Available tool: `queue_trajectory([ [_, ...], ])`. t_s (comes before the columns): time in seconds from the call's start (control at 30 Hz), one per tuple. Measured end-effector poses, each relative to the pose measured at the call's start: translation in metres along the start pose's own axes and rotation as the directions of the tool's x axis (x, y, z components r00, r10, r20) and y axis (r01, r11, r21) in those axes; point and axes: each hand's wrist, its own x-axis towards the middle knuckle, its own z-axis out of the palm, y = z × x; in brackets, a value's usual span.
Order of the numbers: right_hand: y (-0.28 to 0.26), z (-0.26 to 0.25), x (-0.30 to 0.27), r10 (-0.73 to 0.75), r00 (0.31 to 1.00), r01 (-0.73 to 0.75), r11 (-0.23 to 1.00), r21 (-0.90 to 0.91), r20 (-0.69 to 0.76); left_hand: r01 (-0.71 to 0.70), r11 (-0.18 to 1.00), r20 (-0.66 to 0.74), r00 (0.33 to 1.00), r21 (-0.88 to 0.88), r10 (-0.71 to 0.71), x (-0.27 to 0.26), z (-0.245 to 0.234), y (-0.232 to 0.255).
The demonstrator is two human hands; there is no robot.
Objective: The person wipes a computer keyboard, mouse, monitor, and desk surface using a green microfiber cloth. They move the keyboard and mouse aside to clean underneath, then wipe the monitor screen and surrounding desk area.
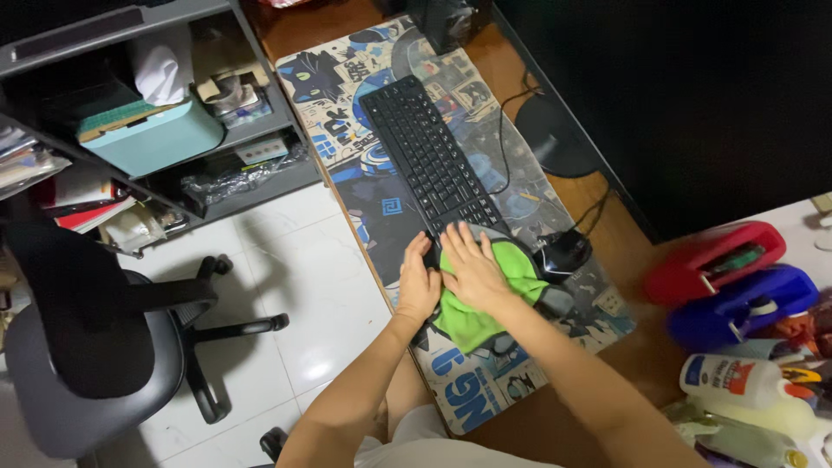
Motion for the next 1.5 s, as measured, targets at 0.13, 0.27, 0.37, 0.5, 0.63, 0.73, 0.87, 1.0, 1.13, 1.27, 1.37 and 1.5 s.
queue_trajectory([
  [0.13,0.006,-0.006,0.009,-0.123,0.992,0.123,0.992,0.024,0.021,0.052,0.994,0.013,0.998,0.092,-0.053,0.000,0.003,0.001],
  [0.27,-0.006,0.008,0.032,-0.035,0.998,0.029,0.992,-0.124,-0.051,-0.058,0.993,-0.071,0.995,0.098,0.065,-0.002,0.003,0.002],
  [0.37,-0.008,0.013,0.036,-0.169,0.984,0.167,0.985,-0.055,-0.051,-0.077,0.995,-0.090,0.993,0.069,0.083,0.000,0.001,0.003],
  [0.5,0.012,0.008,0.026,-0.253,0.965,0.257,0.965,0.059,-0.065,-0.039,0.997,-0.081,0.996,0.071,0.045,0.000,-0.001,0.006],
  [0.63,0.036,-0.003,0.029,-0.037,0.979,0.053,0.996,0.075,-0.199,0.008,0.997,-0.073,0.997,0.073,-0.003,0.002,-0.003,0.007],
  [0.73,0.038,0.000,0.028,0.157,0.955,-0.160,0.987,0.007,-0.250,-0.010,0.994,-0.081,0.997,0.107,0.019,0.000,-0.003,0.008],
  [0.87,0.025,0.019,0.034,0.356,0.868,-0.383,0.924,-0.010,-0.347,0.059,0.973,-0.132,0.991,0.223,-0.030,0.017,-0.001,0.010],
  [1.0,0.028,0.038,0.041,0.289,0.900,-0.284,0.957,0.066,-0.326,0.158,0.879,-0.171,0.981,0.450,-0.089,0.063,-0.004,0.004],
  [1.13,0.065,0.032,0.046,0.001,0.972,0.007,0.999,0.032,-0.234,0.089,0.758,0.007,0.992,0.646,-0.122,0.094,-0.014,-0.003],
  [1.27,0.081,0.027,0.066,-0.023,0.970,0.027,1.000,0.014,-0.242,0.048,0.692,0.098,0.980,0.720,-0.170,0.091,-0.016,-0.005],
  [1.37,0.078,0.022,0.095,0.014,0.966,-0.016,1.000,-0.005,-0.257,0.039,0.689,0.108,0.980,0.723,-0.169,0.089,-0.014,-0.006],
  [1.5,0.068,-0.001,0.109,0.079,0.946,-0.046,0.993,0.110,-0.315,0.058,0.692,0.118,0.972,0.720,-0.204,0.093,-0.015,-0.004],
])
